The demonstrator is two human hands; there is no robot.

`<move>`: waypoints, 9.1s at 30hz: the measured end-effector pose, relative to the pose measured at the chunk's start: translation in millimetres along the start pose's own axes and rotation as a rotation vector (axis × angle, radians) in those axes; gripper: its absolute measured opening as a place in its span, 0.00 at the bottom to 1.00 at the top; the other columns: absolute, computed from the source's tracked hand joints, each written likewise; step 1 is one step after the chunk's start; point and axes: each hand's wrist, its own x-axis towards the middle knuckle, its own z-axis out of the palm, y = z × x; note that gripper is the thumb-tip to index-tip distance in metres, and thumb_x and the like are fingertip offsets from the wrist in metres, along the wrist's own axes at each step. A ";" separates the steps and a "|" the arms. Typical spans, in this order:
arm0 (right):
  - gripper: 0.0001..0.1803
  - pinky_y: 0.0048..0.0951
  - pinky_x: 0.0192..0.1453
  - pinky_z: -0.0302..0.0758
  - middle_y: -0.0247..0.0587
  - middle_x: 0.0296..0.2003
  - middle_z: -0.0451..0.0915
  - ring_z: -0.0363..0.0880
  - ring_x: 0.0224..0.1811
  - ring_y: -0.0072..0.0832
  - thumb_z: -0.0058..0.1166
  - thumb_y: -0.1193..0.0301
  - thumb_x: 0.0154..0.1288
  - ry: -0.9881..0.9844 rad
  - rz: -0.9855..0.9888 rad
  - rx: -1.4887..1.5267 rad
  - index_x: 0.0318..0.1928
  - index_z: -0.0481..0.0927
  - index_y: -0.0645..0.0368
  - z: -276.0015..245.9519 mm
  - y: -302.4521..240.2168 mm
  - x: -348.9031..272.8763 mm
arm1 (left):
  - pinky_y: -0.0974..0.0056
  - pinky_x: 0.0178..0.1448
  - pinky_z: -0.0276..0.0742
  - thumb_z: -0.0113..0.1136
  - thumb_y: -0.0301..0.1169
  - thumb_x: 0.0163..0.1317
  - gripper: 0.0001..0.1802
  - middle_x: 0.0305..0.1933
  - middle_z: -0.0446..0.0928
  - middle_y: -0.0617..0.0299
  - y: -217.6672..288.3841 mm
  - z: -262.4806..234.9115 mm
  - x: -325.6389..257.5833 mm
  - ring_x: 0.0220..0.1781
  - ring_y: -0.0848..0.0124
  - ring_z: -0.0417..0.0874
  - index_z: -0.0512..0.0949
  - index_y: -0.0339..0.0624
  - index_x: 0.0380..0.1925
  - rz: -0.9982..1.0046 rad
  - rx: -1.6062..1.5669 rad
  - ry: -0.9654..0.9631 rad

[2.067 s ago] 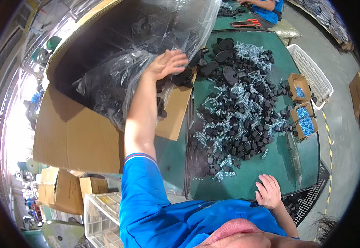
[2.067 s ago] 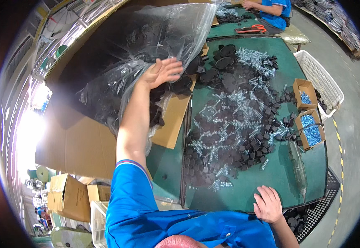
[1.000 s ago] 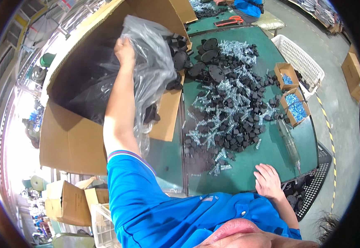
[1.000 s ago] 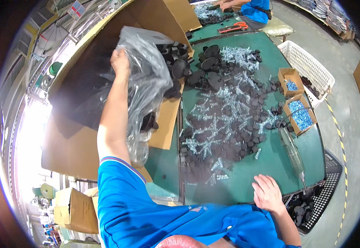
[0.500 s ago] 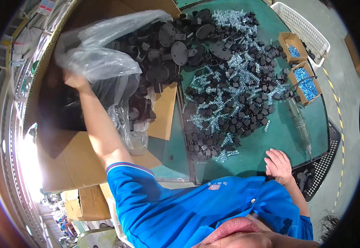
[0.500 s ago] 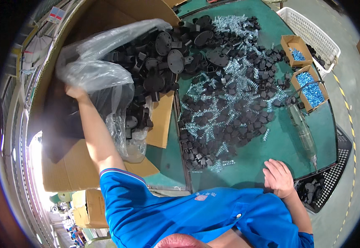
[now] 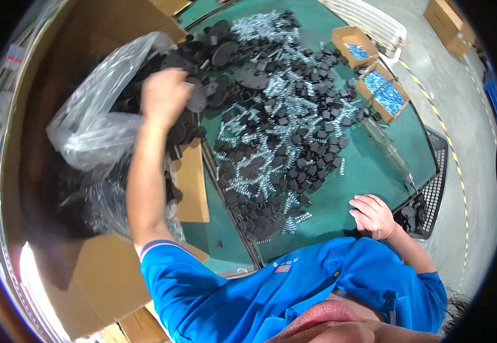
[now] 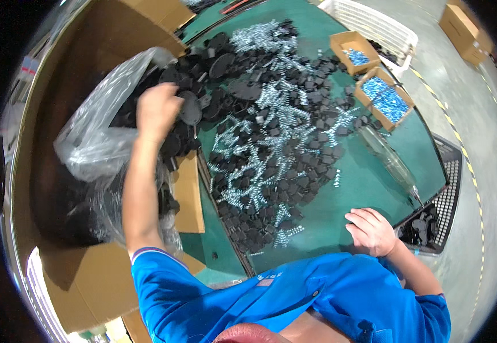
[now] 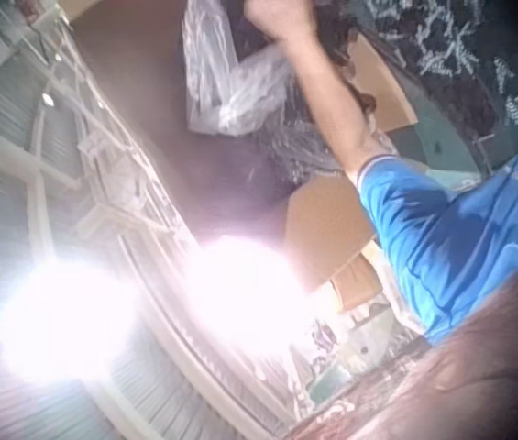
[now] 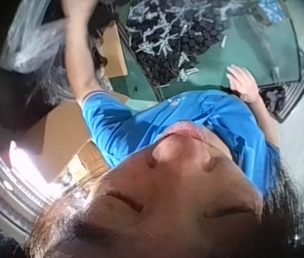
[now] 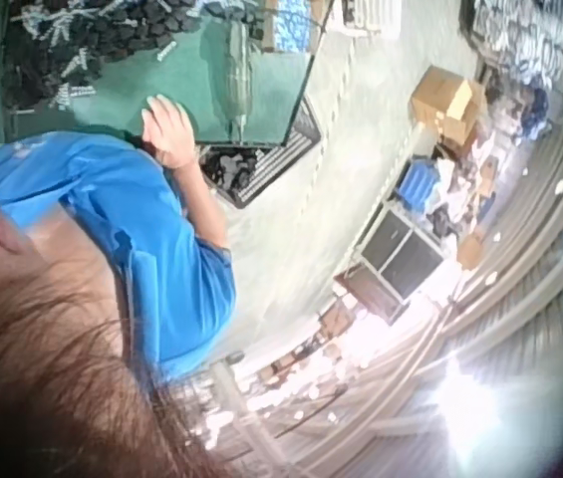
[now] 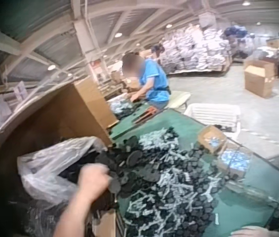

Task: The person repeatedly picks up small black plastic parts and metal springs from a green workbench, inserts the springs into the parts, and uses a power screwdriver to fasten them. Finished assemblies are placed into a black basket on the right.

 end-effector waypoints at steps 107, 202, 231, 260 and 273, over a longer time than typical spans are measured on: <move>0.39 0.37 0.46 0.81 0.44 0.42 0.79 0.81 0.47 0.39 0.69 0.61 0.53 -0.081 0.752 -0.363 0.64 0.69 0.62 -86.3 105.5 -53.8 | 0.48 0.72 0.65 0.68 0.33 0.56 0.13 0.52 0.79 0.58 349.8 39.3 -44.5 0.61 0.57 0.77 0.81 0.44 0.41 0.481 -0.588 -0.177; 0.08 0.26 0.38 0.77 0.44 0.37 0.80 0.82 0.32 0.27 0.51 0.78 0.71 0.879 1.011 0.203 0.45 0.81 0.67 -27.2 78.1 -196.2 | 0.45 0.75 0.60 0.73 0.31 0.45 0.32 0.58 0.77 0.62 536.6 90.4 28.9 0.65 0.63 0.73 0.76 0.48 0.55 0.715 -0.775 -0.044; 0.18 0.38 0.46 0.79 0.41 0.44 0.77 0.81 0.46 0.39 0.65 0.73 0.56 0.279 0.589 -0.095 0.48 0.79 0.58 -21.2 81.9 27.6 | 0.48 0.71 0.60 0.66 0.29 0.55 0.17 0.51 0.82 0.63 330.4 42.6 -94.0 0.59 0.62 0.77 0.82 0.45 0.47 0.092 -0.419 0.200; 0.19 0.37 0.48 0.79 0.44 0.41 0.85 0.84 0.42 0.36 0.60 0.63 0.64 -0.240 0.079 1.110 0.51 0.78 0.60 -1.1 18.6 -18.1 | 0.64 0.44 0.81 0.65 0.25 0.57 0.09 0.35 0.83 0.56 344.2 -30.5 -98.5 0.39 0.67 0.86 0.80 0.37 0.37 -0.116 -1.269 -0.911; 0.16 0.27 0.44 0.76 0.37 0.39 0.82 0.79 0.38 0.21 0.62 0.70 0.63 0.268 0.569 0.856 0.50 0.80 0.63 -5.4 58.8 47.7 | 0.69 0.46 0.79 0.62 0.21 0.60 0.07 0.44 0.81 0.56 348.1 43.2 -133.7 0.41 0.74 0.83 0.75 0.35 0.37 -0.520 -1.376 -0.268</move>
